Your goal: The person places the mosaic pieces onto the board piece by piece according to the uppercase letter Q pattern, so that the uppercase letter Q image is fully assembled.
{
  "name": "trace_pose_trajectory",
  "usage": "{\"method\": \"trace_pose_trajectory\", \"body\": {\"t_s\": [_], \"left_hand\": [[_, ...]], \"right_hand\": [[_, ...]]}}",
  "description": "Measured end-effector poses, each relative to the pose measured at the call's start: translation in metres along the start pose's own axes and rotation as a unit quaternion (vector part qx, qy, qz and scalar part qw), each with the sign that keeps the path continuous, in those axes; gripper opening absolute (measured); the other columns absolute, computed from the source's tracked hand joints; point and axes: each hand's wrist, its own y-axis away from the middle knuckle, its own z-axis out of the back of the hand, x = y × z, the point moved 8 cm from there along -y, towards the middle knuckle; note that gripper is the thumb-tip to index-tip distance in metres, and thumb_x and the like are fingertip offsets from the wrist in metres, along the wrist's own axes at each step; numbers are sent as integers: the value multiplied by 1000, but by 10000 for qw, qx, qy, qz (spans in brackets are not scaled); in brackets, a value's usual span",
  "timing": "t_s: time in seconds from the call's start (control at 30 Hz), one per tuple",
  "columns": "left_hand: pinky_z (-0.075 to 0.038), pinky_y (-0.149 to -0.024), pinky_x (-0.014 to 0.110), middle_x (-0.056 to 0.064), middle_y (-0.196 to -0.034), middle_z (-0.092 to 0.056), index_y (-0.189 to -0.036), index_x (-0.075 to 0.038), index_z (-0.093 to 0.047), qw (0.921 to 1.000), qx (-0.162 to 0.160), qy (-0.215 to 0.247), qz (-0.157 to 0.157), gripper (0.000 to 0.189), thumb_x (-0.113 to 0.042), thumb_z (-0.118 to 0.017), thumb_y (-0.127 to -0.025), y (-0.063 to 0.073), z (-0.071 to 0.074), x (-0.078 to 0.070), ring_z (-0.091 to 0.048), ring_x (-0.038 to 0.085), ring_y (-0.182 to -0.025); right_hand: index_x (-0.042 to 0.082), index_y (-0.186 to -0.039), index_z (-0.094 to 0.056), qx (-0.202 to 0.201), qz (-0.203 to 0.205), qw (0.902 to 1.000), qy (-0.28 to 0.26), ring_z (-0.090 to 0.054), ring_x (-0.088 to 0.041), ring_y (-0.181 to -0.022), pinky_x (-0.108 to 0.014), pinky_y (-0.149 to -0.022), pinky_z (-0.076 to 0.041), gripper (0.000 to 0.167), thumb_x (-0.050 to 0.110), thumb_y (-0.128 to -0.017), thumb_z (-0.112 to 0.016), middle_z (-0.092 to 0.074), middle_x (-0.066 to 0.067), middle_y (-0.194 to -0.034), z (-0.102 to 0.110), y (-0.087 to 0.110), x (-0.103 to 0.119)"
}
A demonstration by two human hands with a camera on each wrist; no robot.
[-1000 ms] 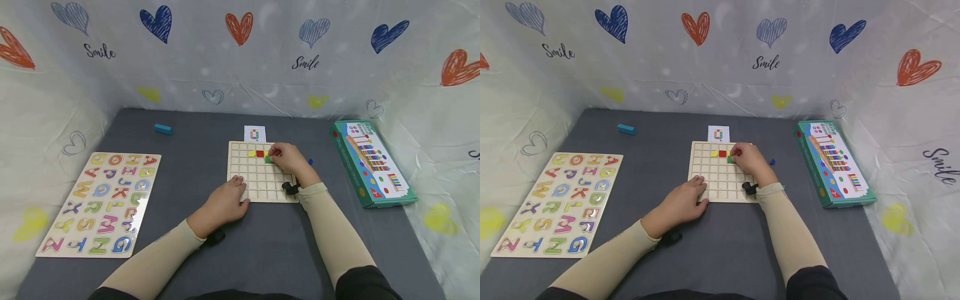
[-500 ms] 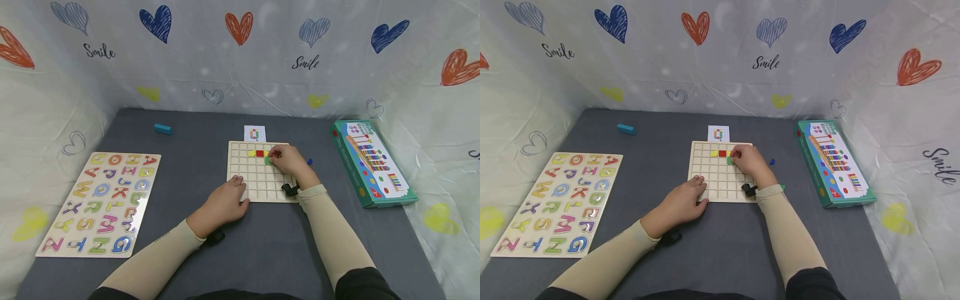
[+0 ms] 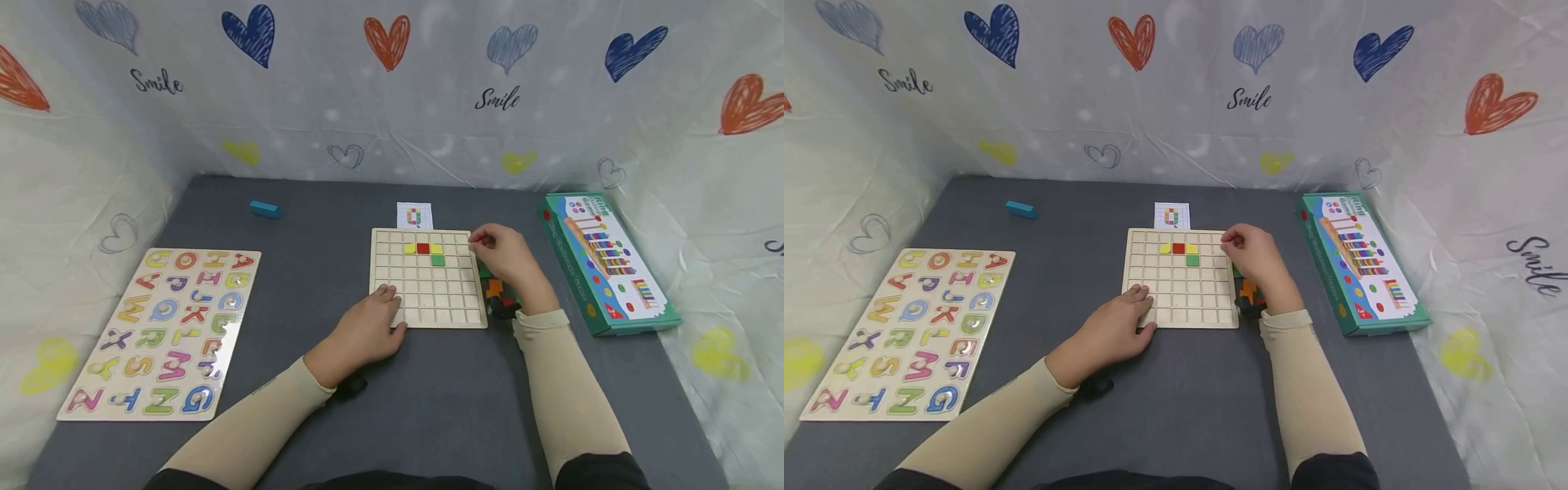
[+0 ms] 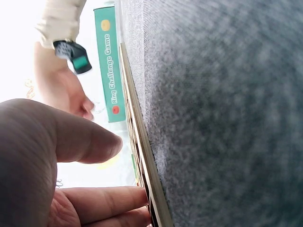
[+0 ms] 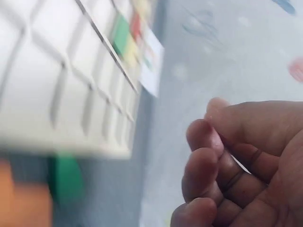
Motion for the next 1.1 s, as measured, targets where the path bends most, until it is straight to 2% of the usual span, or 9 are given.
{"method": "trace_pose_trajectory", "body": {"t_s": [0.13, 0.27, 0.37, 0.47, 0.53, 0.63, 0.83, 1.1], "left_hand": [[-45, -126, 49, 25, -159, -57, -147, 6, -65, 10000, 9, 3, 5, 54, -31, -65, -107, -1, 1, 0, -51, 38, -155], [-45, -126, 49, 25, -159, -57, -146, 6, -66, 10000, 16, 38, 29, 54, -31, -66, -106, 0, 1, 1, -51, 39, -155], [-46, -125, 49, 25, -160, -57, -146, 5, -66, 10000, 22, 31, 28, 54, -30, -66, -106, 0, 0, 1, -50, 39, -155], [-45, -126, 49, 24, -160, -56, -147, 5, -65, 10000, 53, 22, 31, 54, -30, -65, -106, -1, -1, 1, -50, 38, -155], [-45, -126, 49, 24, -161, -56, -148, 5, -64, 10000, 83, 9, 38, 54, -31, -65, -107, -2, -2, 1, -49, 37, -156], [-45, -126, 49, 24, -161, -56, -148, 4, -64, 9999, 106, -6, 52, 54, -31, -65, -107, -3, -3, 1, -49, 37, -156], [-45, -126, 49, 23, -162, -55, -148, 4, -64, 9999, 116, -54, 95, 55, -31, -66, -106, -4, 0, 1, -48, 37, -157], [-45, -126, 49, 23, -162, -55, -148, 4, -65, 9998, 147, -70, 102, 54, -31, -65, -107, -3, -2, 1, -49, 37, -156]], "right_hand": [[4, -130, -70, -156, -161, 9995, 221, -64, -34, -102, -46, -83, -53, 27, 22, -114, -59, -71, -18, -121, 29, 22, -19], [3, -129, -72, -14, -304, 9983, 489, -63, -35, -101, -44, -82, -53, 27, 21, -113, -60, -71, -20, -122, 35, 41, -38], [3, -126, -73, 234, -277, 9973, 634, -62, -33, -99, -44, -82, -55, 25, 19, -111, -64, -72, -20, -119, 28, 52, -50], [4, -122, -76, 455, -136, 9962, 737, -61, -28, -89, -40, -77, -54, 21, 18, -107, -71, -73, -15, -110, 17, 62, -56], [6, -118, -77, 555, 29, 9956, 759, -59, -24, -84, -38, -74, -52, 19, 17, -104, -76, -72, -13, -106, 9, 69, -56], [8, -114, -79, 649, 284, 9944, 780, -59, -22, -85, -37, -75, -50, 17, 17, -99, -82, -71, -11, -107, -2, 78, -52], [6, -114, -79, 628, 576, 9919, 942, -60, -26, -93, -44, -84, -52, 21, 13, -95, -85, -70, -12, -109, -15, 83, -46], [4, -118, -78, 438, 527, 9922, 1039, -64, -29, -98, -53, -90, -56, 24, 9, -95, -84, -72, -14, -112, -20, 85, -41]]}}
